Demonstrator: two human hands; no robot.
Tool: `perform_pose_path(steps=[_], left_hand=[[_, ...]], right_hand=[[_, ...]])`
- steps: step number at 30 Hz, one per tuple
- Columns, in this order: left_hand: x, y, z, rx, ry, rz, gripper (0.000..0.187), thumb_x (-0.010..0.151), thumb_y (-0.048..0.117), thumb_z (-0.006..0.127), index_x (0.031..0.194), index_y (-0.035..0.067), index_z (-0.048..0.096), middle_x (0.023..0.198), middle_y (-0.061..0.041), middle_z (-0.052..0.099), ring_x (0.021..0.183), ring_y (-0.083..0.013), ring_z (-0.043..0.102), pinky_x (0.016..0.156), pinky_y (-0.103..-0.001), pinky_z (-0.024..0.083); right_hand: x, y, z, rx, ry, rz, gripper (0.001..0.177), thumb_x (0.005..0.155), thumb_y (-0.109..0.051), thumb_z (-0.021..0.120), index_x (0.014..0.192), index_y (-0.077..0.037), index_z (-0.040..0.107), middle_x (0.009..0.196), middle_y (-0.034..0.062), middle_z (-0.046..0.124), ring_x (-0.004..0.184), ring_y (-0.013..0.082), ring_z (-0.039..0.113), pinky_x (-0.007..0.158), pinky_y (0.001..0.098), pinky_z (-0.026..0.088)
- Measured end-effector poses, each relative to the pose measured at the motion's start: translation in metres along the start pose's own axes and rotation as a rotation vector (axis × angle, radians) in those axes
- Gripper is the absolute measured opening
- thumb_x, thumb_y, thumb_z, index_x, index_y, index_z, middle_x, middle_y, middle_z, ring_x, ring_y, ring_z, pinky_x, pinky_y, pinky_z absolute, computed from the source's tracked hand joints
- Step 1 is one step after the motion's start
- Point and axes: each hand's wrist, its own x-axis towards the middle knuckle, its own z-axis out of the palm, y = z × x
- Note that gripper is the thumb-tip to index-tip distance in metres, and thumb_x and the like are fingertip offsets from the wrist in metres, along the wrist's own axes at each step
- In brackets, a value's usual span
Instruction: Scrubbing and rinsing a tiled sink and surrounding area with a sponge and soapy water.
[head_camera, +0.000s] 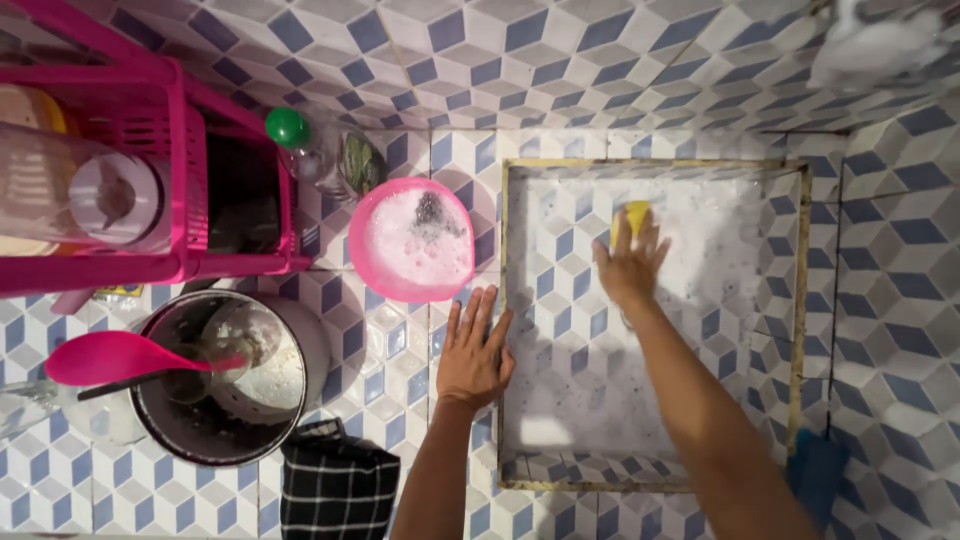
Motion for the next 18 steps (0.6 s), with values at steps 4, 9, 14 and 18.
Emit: perform_pose_path(steps=[4,9,14,18], left_hand=[[0.003,0.001,-0.003,0.019,-0.007,-0.002,0.062,0.085,0.026,0.057,0.145,0.013,0.054,0.168,-0.015,0.025,0.157,-0.0306,0.019,0.127,-0.052,0.010],[0.005,0.005,-0.007,0.015,-0.024,-0.027,0.058,0.088,0.026,0.057,0.145,0.014,0.056,0.169,-0.012,0.027,0.159,-0.0288,0.019,0.130,-0.051,0.011],[0.001,0.001,-0.005,0.013,-0.021,-0.006,0.061,0.084,0.025,0.058,0.144,0.012,0.056,0.167,-0.015,0.026,0.156,-0.0310,0.018,0.126,-0.053,0.011],[0.000,0.001,-0.004,-0.004,-0.011,-0.008,0.060,0.086,0.025,0.057,0.144,0.012,0.056,0.168,-0.015,0.026,0.157,-0.0305,0.019,0.127,-0.052,0.011]], right_hand=[[0.027,-0.058,0.025,0.072,0.111,0.249,0.091,0.098,-0.067,0.045,0.165,-0.018,0.006,0.167,0.0259,-0.009,0.154,0.0417,-0.012,0.119,0.0600,-0.010],[-0.052,-0.110,0.021,-0.020,0.034,-0.184,0.083,0.088,-0.044,0.068,0.161,-0.019,0.036,0.172,0.0214,0.008,0.160,0.0377,0.002,0.127,0.0563,0.001],[-0.064,-0.037,0.060,0.067,0.138,-0.381,0.067,0.091,-0.046,0.066,0.142,-0.008,0.044,0.166,0.0210,0.023,0.155,0.0348,0.014,0.125,0.0553,0.007],[-0.014,-0.008,0.027,0.165,0.333,0.269,0.085,0.103,-0.050,0.056,0.167,-0.005,0.020,0.165,0.0337,0.012,0.155,0.0450,0.005,0.123,0.0598,-0.001]])
